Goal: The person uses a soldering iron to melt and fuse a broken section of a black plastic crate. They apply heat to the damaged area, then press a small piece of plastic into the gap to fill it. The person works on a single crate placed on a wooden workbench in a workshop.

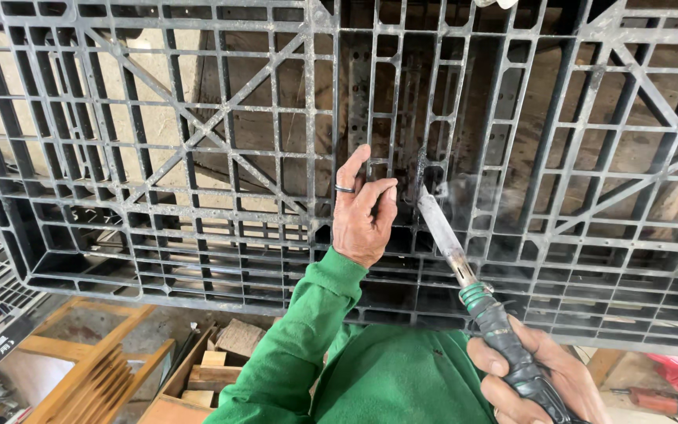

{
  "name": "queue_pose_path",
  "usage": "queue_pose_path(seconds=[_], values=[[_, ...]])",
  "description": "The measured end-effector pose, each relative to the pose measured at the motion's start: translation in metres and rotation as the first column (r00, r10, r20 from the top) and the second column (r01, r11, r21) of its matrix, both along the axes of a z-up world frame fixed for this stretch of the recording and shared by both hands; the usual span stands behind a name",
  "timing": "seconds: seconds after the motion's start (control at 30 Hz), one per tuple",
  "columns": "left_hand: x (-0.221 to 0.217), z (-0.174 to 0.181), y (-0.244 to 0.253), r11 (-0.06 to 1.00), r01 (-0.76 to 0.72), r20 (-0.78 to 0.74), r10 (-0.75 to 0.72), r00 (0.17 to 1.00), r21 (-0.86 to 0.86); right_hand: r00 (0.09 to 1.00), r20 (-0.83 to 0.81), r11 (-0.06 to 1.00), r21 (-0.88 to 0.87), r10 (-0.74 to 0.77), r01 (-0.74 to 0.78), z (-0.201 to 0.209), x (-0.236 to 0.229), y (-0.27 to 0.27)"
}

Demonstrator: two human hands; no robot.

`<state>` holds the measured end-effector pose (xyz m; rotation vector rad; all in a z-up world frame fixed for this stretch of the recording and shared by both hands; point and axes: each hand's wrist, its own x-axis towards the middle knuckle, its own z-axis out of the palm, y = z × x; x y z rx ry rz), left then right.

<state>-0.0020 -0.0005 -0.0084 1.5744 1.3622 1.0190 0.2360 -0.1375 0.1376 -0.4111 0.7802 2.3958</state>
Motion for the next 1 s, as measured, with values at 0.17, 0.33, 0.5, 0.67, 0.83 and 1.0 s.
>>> queue_pose_path(seconds=[0.17,0.33,0.5,0.67,0.83,1.0], values=[[0.002,0.001,0.000,1.000,0.000,0.028,0.001,1.000,-0.027,0.997,-0.078,1.000,-0.002,-0.019,0.019,-0.001,-0.002,-0.001],[0.001,0.001,0.002,0.998,0.030,0.034,-0.028,0.999,-0.059,1.000,0.004,0.999,-0.046,0.000,0.000,0.001,0.000,-0.001],[-0.001,0.005,0.002,0.998,0.046,-0.027,-0.047,0.999,-0.039,0.997,0.052,0.998,-0.015,0.058,-0.057,0.001,0.000,-0.001],[-0.002,0.006,0.004,0.997,0.065,-0.065,-0.061,0.996,0.052,0.988,0.111,0.994,-0.025,0.105,-0.103,0.003,0.000,0.003],[-0.003,0.005,0.003,0.997,0.069,-0.006,-0.069,0.998,-0.029,0.979,0.157,0.992,-0.023,0.129,-0.127,0.006,0.001,0.006],[-0.005,0.005,0.003,0.997,0.079,-0.001,-0.079,0.997,-0.008,0.955,0.248,0.986,-0.002,0.162,-0.166,0.008,0.001,0.011]])
